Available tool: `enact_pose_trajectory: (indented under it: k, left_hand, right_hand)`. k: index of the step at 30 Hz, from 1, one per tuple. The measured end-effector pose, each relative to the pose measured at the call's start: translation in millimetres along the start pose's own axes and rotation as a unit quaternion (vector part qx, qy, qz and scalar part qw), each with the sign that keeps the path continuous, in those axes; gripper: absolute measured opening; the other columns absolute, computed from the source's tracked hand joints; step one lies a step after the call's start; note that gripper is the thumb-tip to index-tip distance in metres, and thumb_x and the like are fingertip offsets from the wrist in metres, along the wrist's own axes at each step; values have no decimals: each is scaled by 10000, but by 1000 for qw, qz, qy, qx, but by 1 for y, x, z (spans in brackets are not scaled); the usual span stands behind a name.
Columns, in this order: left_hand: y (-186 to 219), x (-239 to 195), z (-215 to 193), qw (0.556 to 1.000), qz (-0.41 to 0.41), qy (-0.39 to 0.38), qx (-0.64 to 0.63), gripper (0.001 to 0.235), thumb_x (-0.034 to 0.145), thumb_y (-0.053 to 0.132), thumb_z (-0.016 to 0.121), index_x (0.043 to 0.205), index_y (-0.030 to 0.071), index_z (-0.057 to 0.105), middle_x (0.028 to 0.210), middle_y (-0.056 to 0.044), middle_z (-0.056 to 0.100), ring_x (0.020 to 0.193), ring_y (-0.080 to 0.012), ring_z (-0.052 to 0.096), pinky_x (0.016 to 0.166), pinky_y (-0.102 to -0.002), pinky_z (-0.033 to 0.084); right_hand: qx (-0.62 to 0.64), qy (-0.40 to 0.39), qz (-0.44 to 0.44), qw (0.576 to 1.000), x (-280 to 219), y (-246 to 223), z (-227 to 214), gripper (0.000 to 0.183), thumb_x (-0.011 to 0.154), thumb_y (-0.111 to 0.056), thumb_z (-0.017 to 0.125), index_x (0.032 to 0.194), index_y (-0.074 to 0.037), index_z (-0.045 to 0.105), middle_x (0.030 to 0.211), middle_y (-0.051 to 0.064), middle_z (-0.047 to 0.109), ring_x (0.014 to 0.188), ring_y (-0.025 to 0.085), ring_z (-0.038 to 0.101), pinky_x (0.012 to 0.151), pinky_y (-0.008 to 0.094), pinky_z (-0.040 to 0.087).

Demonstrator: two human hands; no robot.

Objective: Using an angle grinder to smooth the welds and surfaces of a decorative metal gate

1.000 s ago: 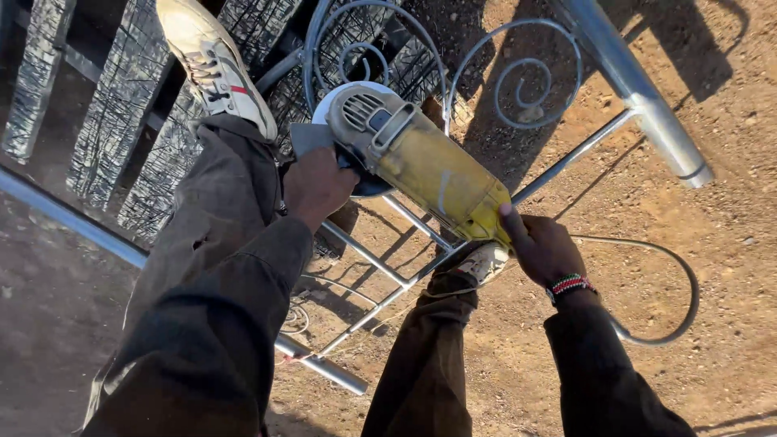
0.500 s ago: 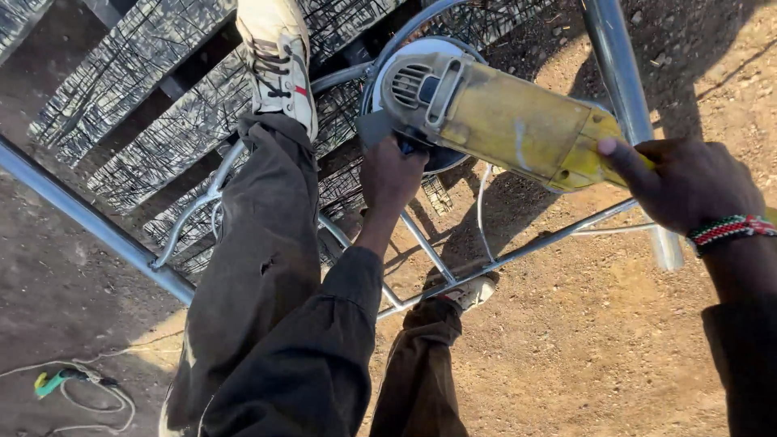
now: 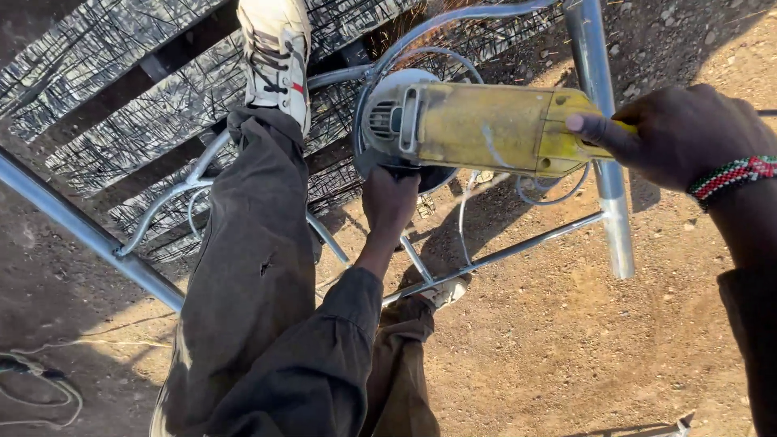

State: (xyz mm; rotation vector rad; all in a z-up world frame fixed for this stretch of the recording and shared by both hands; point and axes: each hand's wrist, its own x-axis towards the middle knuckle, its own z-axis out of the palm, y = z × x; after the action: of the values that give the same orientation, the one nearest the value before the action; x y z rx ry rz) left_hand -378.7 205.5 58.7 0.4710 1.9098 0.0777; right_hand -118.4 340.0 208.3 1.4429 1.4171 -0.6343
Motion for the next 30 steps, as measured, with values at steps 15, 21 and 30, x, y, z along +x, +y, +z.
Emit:
enact_pose_trajectory:
  k: [15, 21, 30]
  left_hand:
    - [12, 30, -18, 970, 137, -57, 194, 116, 856, 184, 655, 786, 103, 699, 739, -58, 723, 646, -265, 671, 541, -425, 490]
    - [21, 30, -55, 922, 145, -80, 349, 286, 865, 247, 603, 846, 13, 766, 802, -197, 753, 842, -459, 759, 686, -527, 590]
    - [65, 36, -83, 808, 307, -11, 503, 252, 899, 171, 696, 671, 64, 696, 505, -111, 591, 471, -274, 666, 451, -292, 442]
  right_hand:
    - [335, 36, 0, 942, -4, 5, 156, 733, 1027, -624, 420, 814, -23, 784, 549, 171, 610, 554, 288, 586, 563, 461, 416]
    - [474, 6, 43, 880, -27, -48, 257, 687, 1041, -722, 481, 861, -147, 812, 784, 184, 754, 1010, 469, 699, 860, 577, 521]
    - [720, 12, 87, 689, -42, -167, 311, 752, 1028, -655, 458, 773, -5, 737, 675, 254, 660, 715, 373, 708, 636, 490, 620]
